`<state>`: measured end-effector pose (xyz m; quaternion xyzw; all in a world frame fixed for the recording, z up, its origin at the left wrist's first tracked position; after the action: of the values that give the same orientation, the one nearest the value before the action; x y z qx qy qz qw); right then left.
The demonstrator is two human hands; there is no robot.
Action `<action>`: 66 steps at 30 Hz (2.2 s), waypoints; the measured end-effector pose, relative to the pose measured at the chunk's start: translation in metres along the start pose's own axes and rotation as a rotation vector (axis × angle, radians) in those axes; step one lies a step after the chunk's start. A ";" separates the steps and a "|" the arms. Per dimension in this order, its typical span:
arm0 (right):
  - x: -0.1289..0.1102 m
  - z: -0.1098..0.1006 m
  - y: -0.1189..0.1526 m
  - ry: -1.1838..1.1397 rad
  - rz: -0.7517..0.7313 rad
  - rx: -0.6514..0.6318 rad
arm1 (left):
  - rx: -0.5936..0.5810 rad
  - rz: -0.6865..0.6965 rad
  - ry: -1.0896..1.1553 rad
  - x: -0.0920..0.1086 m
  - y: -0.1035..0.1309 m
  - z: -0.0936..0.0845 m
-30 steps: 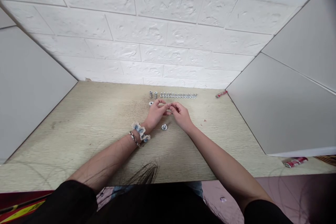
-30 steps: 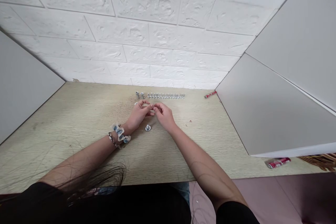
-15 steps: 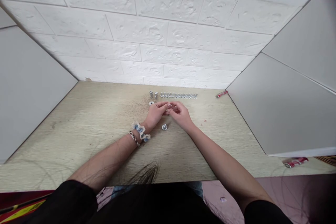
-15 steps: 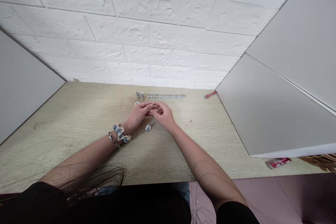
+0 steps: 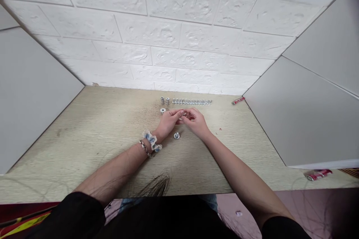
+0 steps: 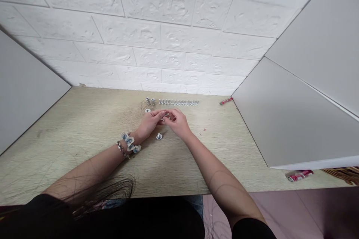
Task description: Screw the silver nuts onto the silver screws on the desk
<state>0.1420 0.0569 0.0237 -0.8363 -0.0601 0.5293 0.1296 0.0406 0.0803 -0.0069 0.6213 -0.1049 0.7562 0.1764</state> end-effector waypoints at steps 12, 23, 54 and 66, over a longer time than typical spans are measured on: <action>-0.026 -0.014 -0.028 0.116 -0.078 -0.015 | 0.026 -0.011 -0.348 -0.003 0.006 0.002; -0.067 0.061 -0.065 0.490 -0.160 -0.598 | 0.138 0.328 -0.679 0.032 0.020 0.000; -0.048 0.104 -0.062 0.777 -0.195 -0.745 | -0.021 0.664 -0.944 0.045 0.043 0.033; -0.052 0.102 -0.065 0.725 -0.206 -0.701 | -0.036 0.582 -0.869 0.043 0.041 0.031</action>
<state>0.0303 0.1225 0.0457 -0.9491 -0.2673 0.1376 -0.0943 0.0448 0.0370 0.0434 0.8198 -0.3496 0.4445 -0.0903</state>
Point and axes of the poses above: each hand's wrist, its own y-axis away from the middle knuckle, its own z-axis out of the palm, x = y × z, the point moved 9 cm from there along -y, towards the middle knuckle, and after that the axes turned 2 degrees about z, right-handed, at the moved point
